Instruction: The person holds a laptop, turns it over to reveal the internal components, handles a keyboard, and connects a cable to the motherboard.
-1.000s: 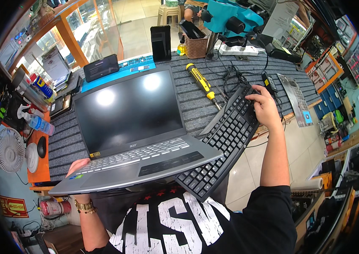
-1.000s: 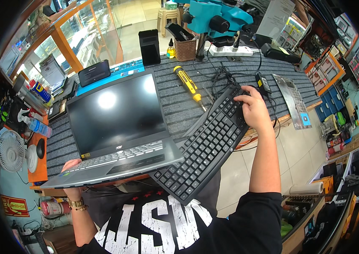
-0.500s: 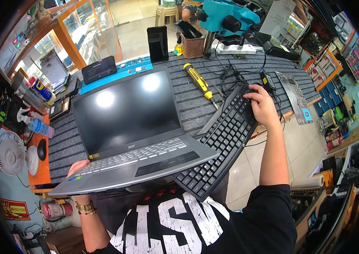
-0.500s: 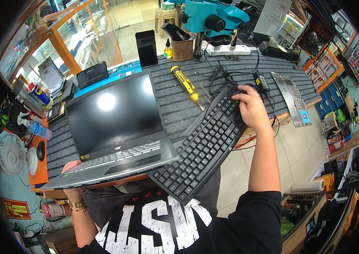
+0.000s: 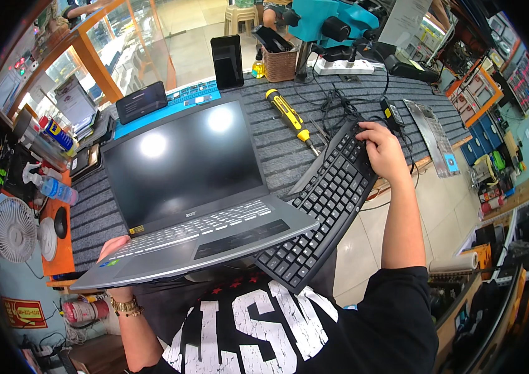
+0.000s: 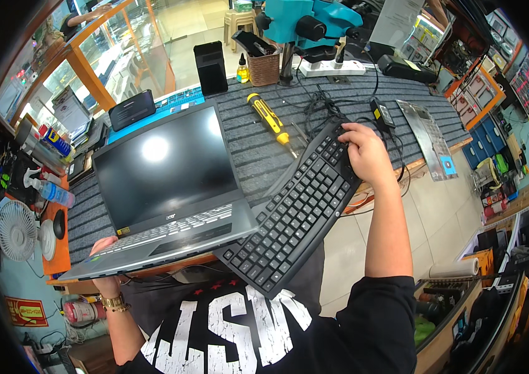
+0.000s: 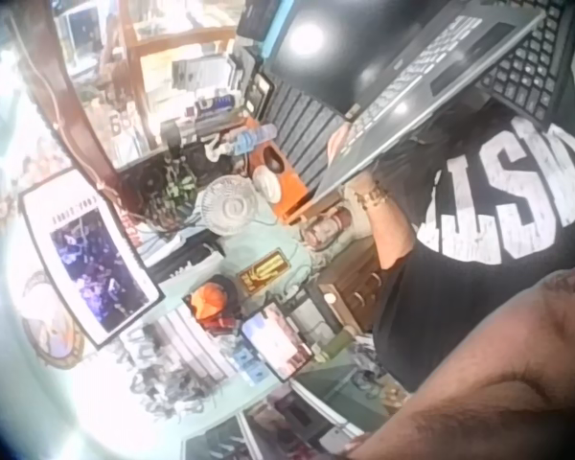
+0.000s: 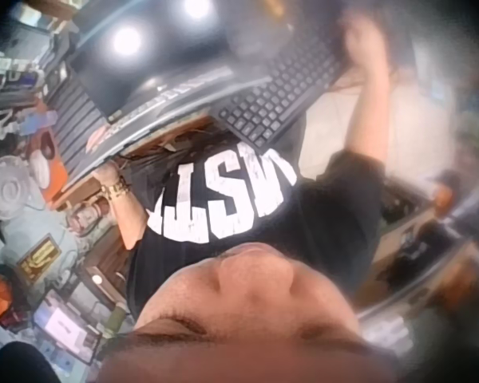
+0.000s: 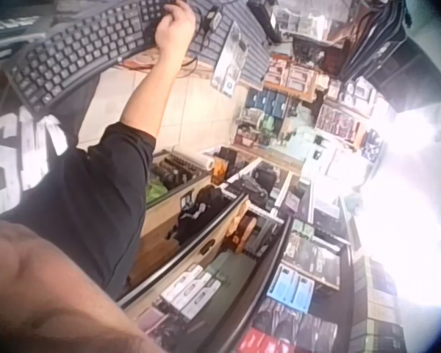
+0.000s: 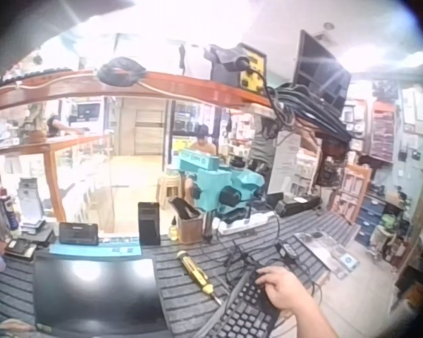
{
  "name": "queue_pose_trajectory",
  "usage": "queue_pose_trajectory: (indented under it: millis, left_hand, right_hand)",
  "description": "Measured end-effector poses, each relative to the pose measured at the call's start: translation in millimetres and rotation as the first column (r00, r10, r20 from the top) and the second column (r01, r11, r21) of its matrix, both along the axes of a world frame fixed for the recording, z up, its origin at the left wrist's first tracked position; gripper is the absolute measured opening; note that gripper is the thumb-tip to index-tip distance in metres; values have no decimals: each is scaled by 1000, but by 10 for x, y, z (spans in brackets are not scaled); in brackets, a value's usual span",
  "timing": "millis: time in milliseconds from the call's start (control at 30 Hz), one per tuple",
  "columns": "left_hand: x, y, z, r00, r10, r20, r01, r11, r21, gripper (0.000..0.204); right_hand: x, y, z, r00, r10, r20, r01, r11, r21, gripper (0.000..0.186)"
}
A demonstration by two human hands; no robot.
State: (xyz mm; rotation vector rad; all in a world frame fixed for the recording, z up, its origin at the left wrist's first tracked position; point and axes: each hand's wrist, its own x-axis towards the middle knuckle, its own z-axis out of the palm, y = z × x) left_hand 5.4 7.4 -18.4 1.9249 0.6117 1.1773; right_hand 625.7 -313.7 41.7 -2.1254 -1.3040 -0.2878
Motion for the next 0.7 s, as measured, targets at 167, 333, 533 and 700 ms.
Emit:
queue_pose_trajectory:
  millis: [167,333,533,700]
  left_hand:
    - [-35,28,-36,1000,-19,16,19,1000,-18,47]
    - [-44,34,-48,999,20,-30,-19,999,35,46]
    - [-40,30,-61,1000,1,7,-1,1000,-12,48]
    - [-42,37,-61,1000,-13,21,13,1000,-14,48]
  right_hand:
    - [-42,9,15,1000,-21,2,21,1000,3,23]
    - [-40,-2,-6,1000,-16,27,16,1000,-8,21]
    - [-31,-27,-11,1000,-26,8,26,1000,-13,21]
    - [-50,-25,18,999,-42,2,42,999,-19,21]
